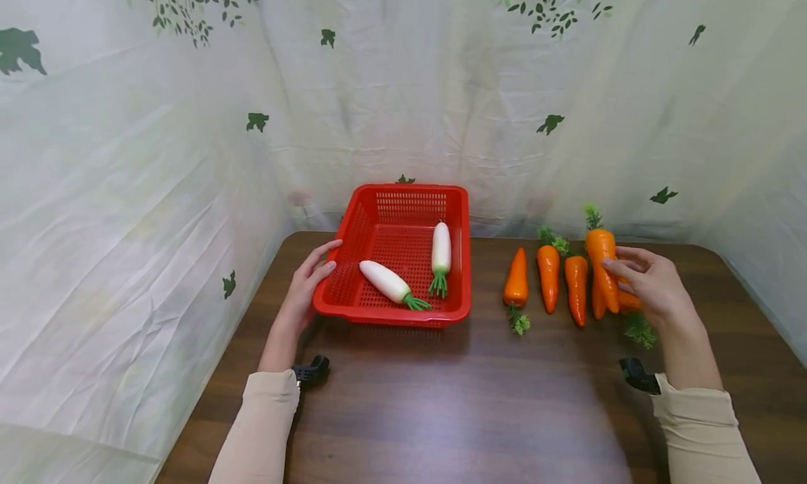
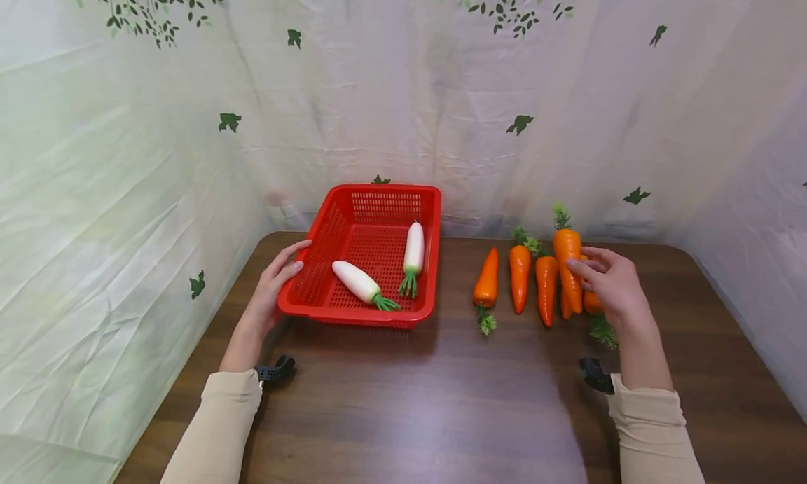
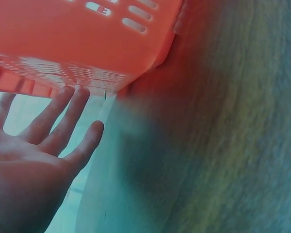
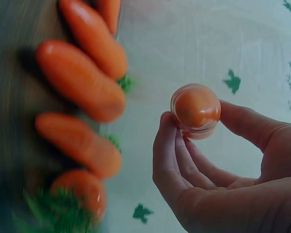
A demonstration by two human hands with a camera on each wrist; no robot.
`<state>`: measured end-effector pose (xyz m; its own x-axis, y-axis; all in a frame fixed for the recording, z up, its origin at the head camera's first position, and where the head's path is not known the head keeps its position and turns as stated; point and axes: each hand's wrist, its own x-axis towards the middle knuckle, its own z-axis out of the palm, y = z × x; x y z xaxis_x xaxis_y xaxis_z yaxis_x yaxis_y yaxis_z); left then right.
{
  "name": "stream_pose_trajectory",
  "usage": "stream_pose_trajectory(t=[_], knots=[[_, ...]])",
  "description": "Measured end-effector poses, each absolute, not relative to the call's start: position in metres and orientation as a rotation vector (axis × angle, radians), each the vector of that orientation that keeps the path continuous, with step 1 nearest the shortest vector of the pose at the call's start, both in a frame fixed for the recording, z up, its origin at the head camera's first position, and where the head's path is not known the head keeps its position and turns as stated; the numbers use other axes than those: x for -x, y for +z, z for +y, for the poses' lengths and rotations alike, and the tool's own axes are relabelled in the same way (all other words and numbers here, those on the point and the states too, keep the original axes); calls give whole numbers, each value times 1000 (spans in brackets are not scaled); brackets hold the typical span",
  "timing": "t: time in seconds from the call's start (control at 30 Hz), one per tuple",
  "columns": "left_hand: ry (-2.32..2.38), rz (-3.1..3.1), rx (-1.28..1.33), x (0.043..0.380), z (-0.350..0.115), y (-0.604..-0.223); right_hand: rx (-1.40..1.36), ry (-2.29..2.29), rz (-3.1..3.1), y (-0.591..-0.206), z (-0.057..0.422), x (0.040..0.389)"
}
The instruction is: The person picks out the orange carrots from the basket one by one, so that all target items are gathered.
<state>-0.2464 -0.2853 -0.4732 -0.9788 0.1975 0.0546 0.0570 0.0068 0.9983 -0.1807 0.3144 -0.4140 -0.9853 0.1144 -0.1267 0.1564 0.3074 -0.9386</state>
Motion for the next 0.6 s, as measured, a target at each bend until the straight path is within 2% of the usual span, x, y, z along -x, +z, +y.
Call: stream_pose_trajectory(t=[0.4, 0.6], knots=[[2128, 2144, -284, 249, -288, -474, -475, -1828, 2584, -424, 356, 170], [2130, 2135, -297, 249, -286, -474, -670, -1731, 2691, -433, 366, 167]])
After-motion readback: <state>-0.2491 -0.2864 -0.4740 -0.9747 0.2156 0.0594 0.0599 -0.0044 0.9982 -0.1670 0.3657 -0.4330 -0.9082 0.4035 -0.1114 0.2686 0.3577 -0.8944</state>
